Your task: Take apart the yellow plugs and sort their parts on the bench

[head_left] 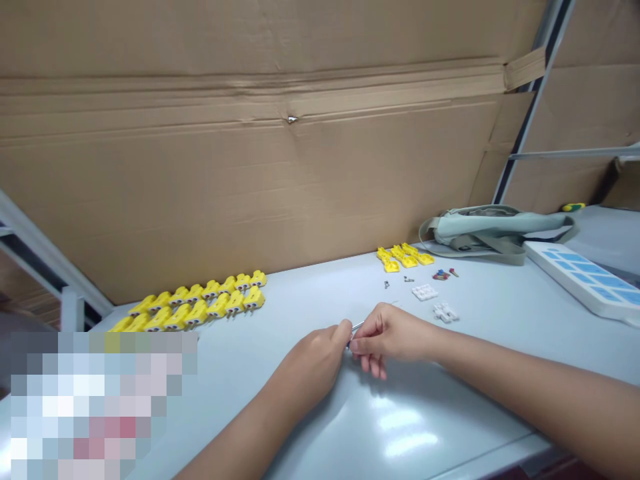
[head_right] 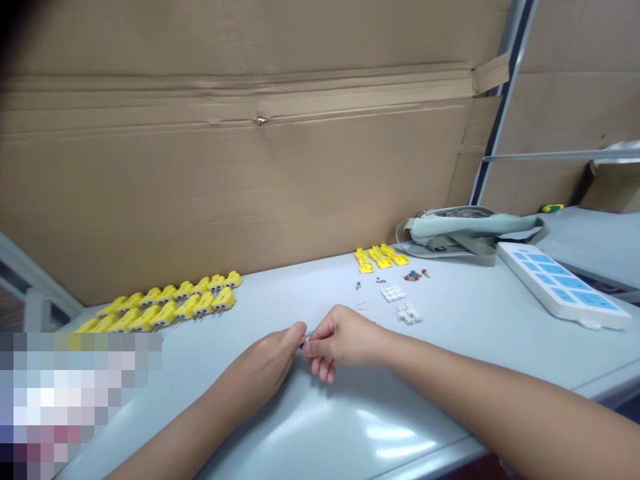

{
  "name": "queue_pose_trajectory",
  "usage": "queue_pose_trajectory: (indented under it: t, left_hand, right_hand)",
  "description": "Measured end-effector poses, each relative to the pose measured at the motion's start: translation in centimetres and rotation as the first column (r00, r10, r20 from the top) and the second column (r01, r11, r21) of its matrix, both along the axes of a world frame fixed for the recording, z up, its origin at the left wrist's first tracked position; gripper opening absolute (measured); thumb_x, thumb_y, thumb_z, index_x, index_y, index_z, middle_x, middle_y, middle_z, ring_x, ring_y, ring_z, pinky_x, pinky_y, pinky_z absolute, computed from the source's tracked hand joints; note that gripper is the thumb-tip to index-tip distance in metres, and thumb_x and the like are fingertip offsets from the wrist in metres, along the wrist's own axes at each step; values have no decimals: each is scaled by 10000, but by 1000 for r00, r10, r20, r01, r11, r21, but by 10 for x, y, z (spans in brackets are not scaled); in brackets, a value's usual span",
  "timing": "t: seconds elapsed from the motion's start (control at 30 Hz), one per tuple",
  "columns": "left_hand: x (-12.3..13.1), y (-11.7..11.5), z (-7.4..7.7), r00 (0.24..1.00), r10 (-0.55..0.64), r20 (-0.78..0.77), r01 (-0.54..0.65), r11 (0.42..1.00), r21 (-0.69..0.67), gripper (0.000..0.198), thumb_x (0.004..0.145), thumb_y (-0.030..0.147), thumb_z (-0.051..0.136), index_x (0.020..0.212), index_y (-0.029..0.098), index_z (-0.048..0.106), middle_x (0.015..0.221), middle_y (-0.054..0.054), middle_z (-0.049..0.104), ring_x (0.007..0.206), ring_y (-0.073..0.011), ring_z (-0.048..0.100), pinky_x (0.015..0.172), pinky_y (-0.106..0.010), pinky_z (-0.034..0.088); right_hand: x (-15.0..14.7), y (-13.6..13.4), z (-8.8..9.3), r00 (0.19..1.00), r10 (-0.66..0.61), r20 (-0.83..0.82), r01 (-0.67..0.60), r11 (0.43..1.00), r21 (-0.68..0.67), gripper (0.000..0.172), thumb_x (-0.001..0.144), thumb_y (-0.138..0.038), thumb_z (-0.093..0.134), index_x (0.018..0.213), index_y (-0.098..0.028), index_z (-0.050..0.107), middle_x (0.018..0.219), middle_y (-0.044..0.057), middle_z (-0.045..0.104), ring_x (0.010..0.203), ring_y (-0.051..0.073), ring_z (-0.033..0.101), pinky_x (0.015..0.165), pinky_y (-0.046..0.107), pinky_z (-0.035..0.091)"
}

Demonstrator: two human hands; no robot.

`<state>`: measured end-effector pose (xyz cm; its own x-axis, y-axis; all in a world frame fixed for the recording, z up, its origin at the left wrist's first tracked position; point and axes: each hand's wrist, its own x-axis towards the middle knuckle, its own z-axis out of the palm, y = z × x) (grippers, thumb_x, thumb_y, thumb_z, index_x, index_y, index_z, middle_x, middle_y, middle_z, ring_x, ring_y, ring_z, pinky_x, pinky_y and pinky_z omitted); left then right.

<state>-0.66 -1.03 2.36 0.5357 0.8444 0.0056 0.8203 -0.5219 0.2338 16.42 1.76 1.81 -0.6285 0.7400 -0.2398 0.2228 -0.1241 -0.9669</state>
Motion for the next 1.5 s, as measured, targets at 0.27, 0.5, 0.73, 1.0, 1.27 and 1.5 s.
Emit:
queue_pose_trajectory:
  t: [0.27, 0.5, 0.73, 1.0, 1.27, 1.5]
  left_hand:
    - [6, -2, -1, 984, -27, -178, 45, 994, 96, 187, 809, 40, 311, 772, 211, 376, 766, -39, 627, 692, -209, 593, 574, -274, 406]
    - [11, -3, -5, 950, -36, -309, 90, 982, 166, 237, 754, -15, 334, 848, 179, 432, 766, -77, 638, 709, -259, 628, 610, -336, 453]
    - [13, -6, 0, 913, 35, -408, 63, 972, 224, 251, 735, -16, 350, 844, 132, 520, 628, -89, 617, 631, -270, 613, 575, -344, 444]
    - [6, -7, 6, 952, -14, -306, 101, 958, 268, 345, 912, 201, 276, 760, 170, 585, 628, -69, 630, 619, -227, 578, 607, -336, 414]
    - [0, -4, 5, 989, -52, -139, 83, 970, 228, 342, 906, 235, 298, 828, 188, 628, 725, -56, 659, 665, -206, 563, 642, -323, 390]
    - [2, -6, 5, 993, -18, 117, 3, 992, 122, 236, 873, 235, 349, 784, 201, 565, 656, -13, 609, 609, -164, 526, 607, -270, 371]
  right_hand:
    - [1, 0, -10, 993, 7, 120, -21, 993, 114, 276, 763, -263, 572, 532, -112, 572, 486, -8, 580, 390, 64, 545, 408, 161, 461]
    - [2, -8, -6, 973, -6, 232, -59, 961, 270, 288, 787, -196, 464, 510, -138, 517, 465, -15, 544, 406, 78, 549, 434, 169, 448]
    - [-1, -17, -1, 923, -40, 383, -144, 887, 439, 300, 787, -171, 406, 495, -150, 473, 457, -15, 516, 395, 71, 476, 445, 180, 388]
    - [17, -6, 7, 882, -48, 469, -317, 676, 665, 276, 776, -206, 530, 519, -144, 610, 501, -6, 502, 486, 73, 324, 488, 221, 267]
    - [49, 23, 29, 885, -213, 415, -161, 695, 701, 158, 715, -295, 618, 709, -185, 731, 643, 20, 654, 572, 121, 526, 521, 227, 368]
    - [146, 67, 57, 474, -624, 621, 236, 770, 593, 38, 591, -187, 678, 613, -181, 709, 593, 44, 669, 600, 182, 626, 522, 236, 465]
